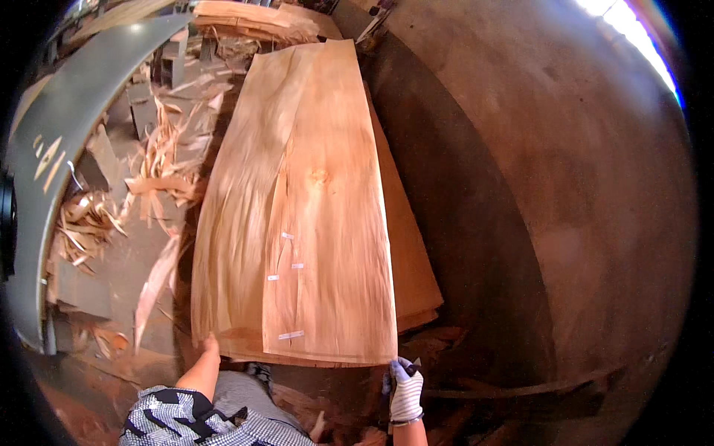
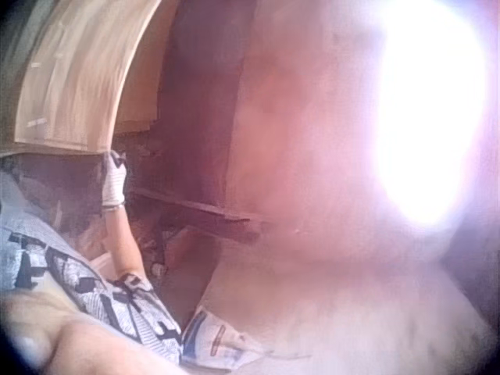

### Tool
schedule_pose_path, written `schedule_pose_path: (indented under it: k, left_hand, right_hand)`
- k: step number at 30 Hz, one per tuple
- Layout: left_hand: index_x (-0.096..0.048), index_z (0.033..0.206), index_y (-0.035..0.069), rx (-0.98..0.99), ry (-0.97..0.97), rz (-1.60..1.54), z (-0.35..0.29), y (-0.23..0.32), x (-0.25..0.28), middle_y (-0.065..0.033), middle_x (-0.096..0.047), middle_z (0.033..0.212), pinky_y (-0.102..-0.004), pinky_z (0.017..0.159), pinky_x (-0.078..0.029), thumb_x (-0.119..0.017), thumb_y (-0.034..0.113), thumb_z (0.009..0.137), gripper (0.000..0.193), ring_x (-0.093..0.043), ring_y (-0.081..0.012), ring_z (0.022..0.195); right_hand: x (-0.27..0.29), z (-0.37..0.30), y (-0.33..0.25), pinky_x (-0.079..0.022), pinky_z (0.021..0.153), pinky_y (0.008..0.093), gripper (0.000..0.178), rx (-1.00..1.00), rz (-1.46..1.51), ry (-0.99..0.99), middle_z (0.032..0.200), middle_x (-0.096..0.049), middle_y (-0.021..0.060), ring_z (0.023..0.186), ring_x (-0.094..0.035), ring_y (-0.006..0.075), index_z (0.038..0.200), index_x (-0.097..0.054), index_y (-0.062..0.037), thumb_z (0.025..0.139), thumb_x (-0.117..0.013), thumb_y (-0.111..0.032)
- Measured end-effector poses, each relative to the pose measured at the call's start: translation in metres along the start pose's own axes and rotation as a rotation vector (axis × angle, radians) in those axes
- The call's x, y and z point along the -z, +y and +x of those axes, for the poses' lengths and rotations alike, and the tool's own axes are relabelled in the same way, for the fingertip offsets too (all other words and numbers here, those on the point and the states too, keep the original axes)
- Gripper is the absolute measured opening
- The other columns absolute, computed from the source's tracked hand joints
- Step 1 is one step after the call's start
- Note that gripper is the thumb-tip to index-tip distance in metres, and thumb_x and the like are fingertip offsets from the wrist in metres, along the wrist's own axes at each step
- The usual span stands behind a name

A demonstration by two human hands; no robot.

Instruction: The person repairs cracks and defects in wood veneer sheets by applying small strips of tape to the surface and using a small knife to trim away excess material.

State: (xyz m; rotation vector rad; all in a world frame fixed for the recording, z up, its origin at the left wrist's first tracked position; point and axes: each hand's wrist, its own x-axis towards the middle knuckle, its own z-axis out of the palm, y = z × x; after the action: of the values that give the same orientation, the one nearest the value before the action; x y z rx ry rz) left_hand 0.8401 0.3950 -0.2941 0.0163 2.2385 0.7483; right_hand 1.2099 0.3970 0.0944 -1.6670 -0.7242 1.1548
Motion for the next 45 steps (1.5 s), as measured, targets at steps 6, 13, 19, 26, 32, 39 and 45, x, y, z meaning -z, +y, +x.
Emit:
schedule_pose_path:
  k: [6, 13, 19, 26, 32, 39, 45]
  left_hand:
    - [-0.034, 0.131, 0.012, 0.842, -0.612, -1.185, -0.052, -0.056, -0.117, -0.0073, -0.041, 0.131, -0.0549, 0.095, -0.032, -0.042, 0.054, 0.084, 0.063, -0.041, -0.0297, 0.117]
    - [-0.049, 0.113, 0.008, 0.634, -0.235, -1.346, -0.087, -0.036, -0.185, -0.0096, -0.054, 0.113, -0.0404, 0.091, -0.042, -0.060, 0.020, 0.082, 0.035, -0.051, -0.0256, 0.105]
    - [-0.050, 0.107, 0.008, 0.381, -0.336, -1.444, -0.080, -0.004, -0.206, -0.0059, -0.056, 0.106, -0.0365, 0.086, -0.043, -0.062, 0.011, 0.079, 0.031, -0.053, -0.0222, 0.100]
    - [-0.046, 0.114, 0.012, 0.044, -0.460, -1.037, -0.125, 0.015, -0.202, -0.0050, -0.055, 0.108, -0.0359, 0.085, -0.043, -0.065, 0.007, 0.075, 0.043, -0.053, -0.0210, 0.099]
    - [-0.043, 0.121, 0.007, 0.109, -0.440, -1.445, -0.098, -0.005, -0.182, -0.0082, -0.050, 0.121, -0.0408, 0.094, -0.037, -0.048, 0.034, 0.087, 0.044, -0.049, -0.0247, 0.109]
    - [-0.040, 0.125, 0.003, -0.036, -0.380, -1.416, -0.042, -0.076, -0.152, -0.0096, -0.046, 0.126, -0.0442, 0.098, -0.033, -0.040, 0.033, 0.091, 0.046, -0.043, -0.0272, 0.116]
    - [-0.038, 0.126, 0.003, -0.037, -0.297, -1.414, -0.004, -0.082, -0.177, -0.0097, -0.044, 0.128, -0.0444, 0.099, -0.032, -0.040, 0.032, 0.092, 0.045, -0.041, -0.0273, 0.118]
  right_hand:
    - [0.067, 0.069, -0.030, -0.034, 0.036, 0.0225, 0.024, -0.037, -0.092, 0.080, 0.055, -0.046, -0.0002, 0.041, -0.042, 0.0100, 0.091, -0.055, -0.0018, 0.078, -0.058, -0.021]
    - [0.114, 0.181, -0.006, -0.032, 0.037, 0.0223, 0.021, -0.019, -0.081, 0.042, 0.059, -0.048, -0.0018, 0.043, -0.041, 0.0082, 0.088, -0.058, 0.0002, 0.079, -0.062, -0.018]
    - [0.126, 0.268, 0.046, -0.030, 0.033, 0.0235, 0.015, -0.029, -0.063, -0.093, 0.054, -0.049, 0.0014, 0.037, -0.041, 0.0102, 0.087, -0.056, -0.0030, 0.081, -0.059, -0.016]
    - [0.140, 0.343, 0.153, -0.030, 0.032, 0.0225, 0.017, -0.070, -0.116, 0.025, 0.053, -0.049, 0.0001, 0.038, -0.042, 0.0088, 0.086, -0.054, -0.0087, 0.080, -0.064, -0.022]
    - [0.150, 0.390, 0.243, -0.029, 0.031, 0.0214, 0.013, -0.069, -0.225, 0.112, 0.054, -0.048, -0.0014, 0.037, -0.039, 0.0080, 0.084, -0.053, -0.0096, 0.080, -0.063, -0.018]
    - [0.154, 0.388, 0.295, -0.030, 0.031, 0.0223, 0.011, 0.039, -0.244, 0.138, 0.056, -0.047, -0.0021, 0.037, -0.039, 0.0077, 0.081, -0.053, -0.0092, 0.080, -0.062, -0.015]
    - [0.159, 0.418, 0.296, -0.031, 0.030, 0.0221, 0.012, 0.037, -0.182, 0.156, 0.054, -0.047, -0.0015, 0.037, -0.039, 0.0078, 0.079, -0.053, -0.0077, 0.080, -0.063, -0.015]
